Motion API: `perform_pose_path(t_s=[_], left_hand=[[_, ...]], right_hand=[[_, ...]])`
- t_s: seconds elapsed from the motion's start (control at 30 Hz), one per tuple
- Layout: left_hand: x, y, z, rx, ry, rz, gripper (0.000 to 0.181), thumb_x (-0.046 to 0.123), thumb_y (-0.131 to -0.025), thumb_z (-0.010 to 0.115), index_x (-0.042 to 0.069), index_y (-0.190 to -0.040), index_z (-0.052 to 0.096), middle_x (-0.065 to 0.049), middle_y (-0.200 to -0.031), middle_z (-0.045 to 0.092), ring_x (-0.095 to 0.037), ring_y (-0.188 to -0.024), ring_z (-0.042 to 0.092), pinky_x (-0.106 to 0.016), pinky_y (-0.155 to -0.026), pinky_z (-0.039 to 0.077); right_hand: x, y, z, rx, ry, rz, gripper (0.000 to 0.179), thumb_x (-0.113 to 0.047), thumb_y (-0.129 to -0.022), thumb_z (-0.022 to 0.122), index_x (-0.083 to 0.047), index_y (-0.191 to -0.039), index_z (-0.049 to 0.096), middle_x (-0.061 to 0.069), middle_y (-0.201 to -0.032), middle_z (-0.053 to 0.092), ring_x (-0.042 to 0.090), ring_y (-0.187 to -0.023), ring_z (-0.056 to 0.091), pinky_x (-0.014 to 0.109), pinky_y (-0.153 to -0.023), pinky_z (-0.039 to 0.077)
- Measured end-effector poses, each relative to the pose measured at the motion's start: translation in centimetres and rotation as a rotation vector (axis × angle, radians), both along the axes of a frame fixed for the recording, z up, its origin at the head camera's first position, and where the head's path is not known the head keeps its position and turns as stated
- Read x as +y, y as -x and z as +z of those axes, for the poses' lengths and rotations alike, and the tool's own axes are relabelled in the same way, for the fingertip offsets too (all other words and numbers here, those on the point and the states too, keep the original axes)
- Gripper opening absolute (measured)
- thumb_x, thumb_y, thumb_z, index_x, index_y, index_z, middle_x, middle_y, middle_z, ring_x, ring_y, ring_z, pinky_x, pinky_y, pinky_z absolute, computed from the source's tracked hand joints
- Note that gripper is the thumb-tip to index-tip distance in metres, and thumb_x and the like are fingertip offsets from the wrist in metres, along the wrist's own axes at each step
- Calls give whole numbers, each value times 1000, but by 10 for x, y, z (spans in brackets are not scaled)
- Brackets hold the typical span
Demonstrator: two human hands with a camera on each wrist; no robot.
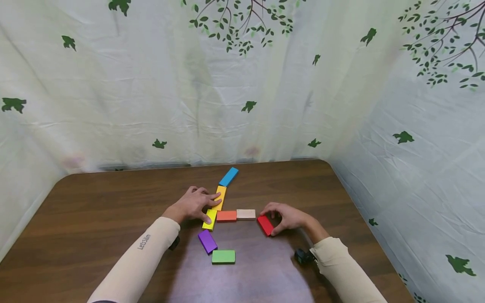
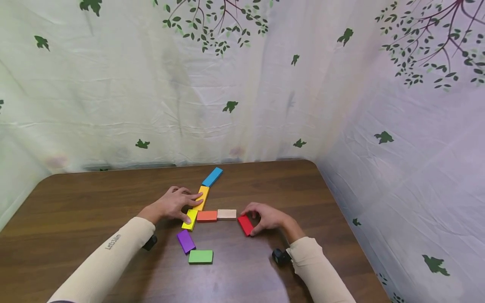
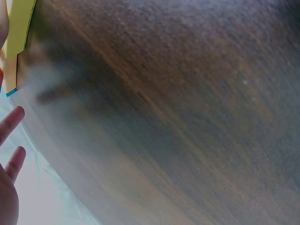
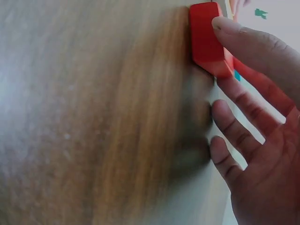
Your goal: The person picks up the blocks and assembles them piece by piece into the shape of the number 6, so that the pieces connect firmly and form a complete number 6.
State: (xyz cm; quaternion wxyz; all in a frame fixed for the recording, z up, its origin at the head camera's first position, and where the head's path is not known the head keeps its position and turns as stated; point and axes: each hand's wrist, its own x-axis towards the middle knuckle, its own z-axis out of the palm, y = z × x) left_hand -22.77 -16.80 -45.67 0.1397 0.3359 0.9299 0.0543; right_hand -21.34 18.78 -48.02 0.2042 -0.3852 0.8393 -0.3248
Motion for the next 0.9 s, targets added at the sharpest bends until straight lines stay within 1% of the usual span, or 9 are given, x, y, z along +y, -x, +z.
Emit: perform_pose_path(t_s=[0.13,0.23,0.37,0.53,0.7,0.9], left_hand=[[0,0,0,0,-6,1,79,53,-74,72,20,-142,48,-2,-151,39,-34,-123,41,-57,-102,23],[-1,-1,0,-3,-9,-1,79,53,-75,72,19,-142,48,-3,-151,39,-34,-123,41,-58,-102,23],[-1,-1,-1,-2,-11,-3,79,53,-74,72,19,-142,49,-3,-151,39,-35,-123,41,-58,-102,23],[-1,0,-2,8,-11,-2,79,54,-74,72,20,-141,49,-3,-151,40,-34,-123,42,-57,-102,23],[-1,0,-2,5,-14,-5,79,54,-74,71,19,-142,49,-3,-151,40,-34,-123,41,-57,-102,23],[-1,0,-1,4,-7,-1,79,54,-74,71,20,-142,49,-2,-151,39,-34,-124,41,-57,-102,23]], right_hand=[[-1,-3,3,-4,-20,15,54,-15,-75,82,-10,-125,63,-1,-113,56,17,-91,50,28,-80,45],[-3,-7,3,-11,-32,7,53,-17,-75,82,-12,-125,64,-3,-113,57,17,-91,50,27,-80,45],[-6,-12,2,2,-38,-14,53,-22,-74,85,-12,-121,65,-3,-107,57,15,-88,49,26,-77,44],[-12,-20,3,10,-29,-34,52,-23,-72,86,-12,-118,65,1,-98,57,17,-85,50,26,-75,44],[-19,-26,3,42,-23,-31,52,-25,-70,87,-11,-116,66,2,-96,58,17,-83,50,25,-74,44],[-27,-32,2,80,-58,-60,52,-30,-70,88,-14,-114,65,-5,-96,55,11,-81,48,23,-72,42]])
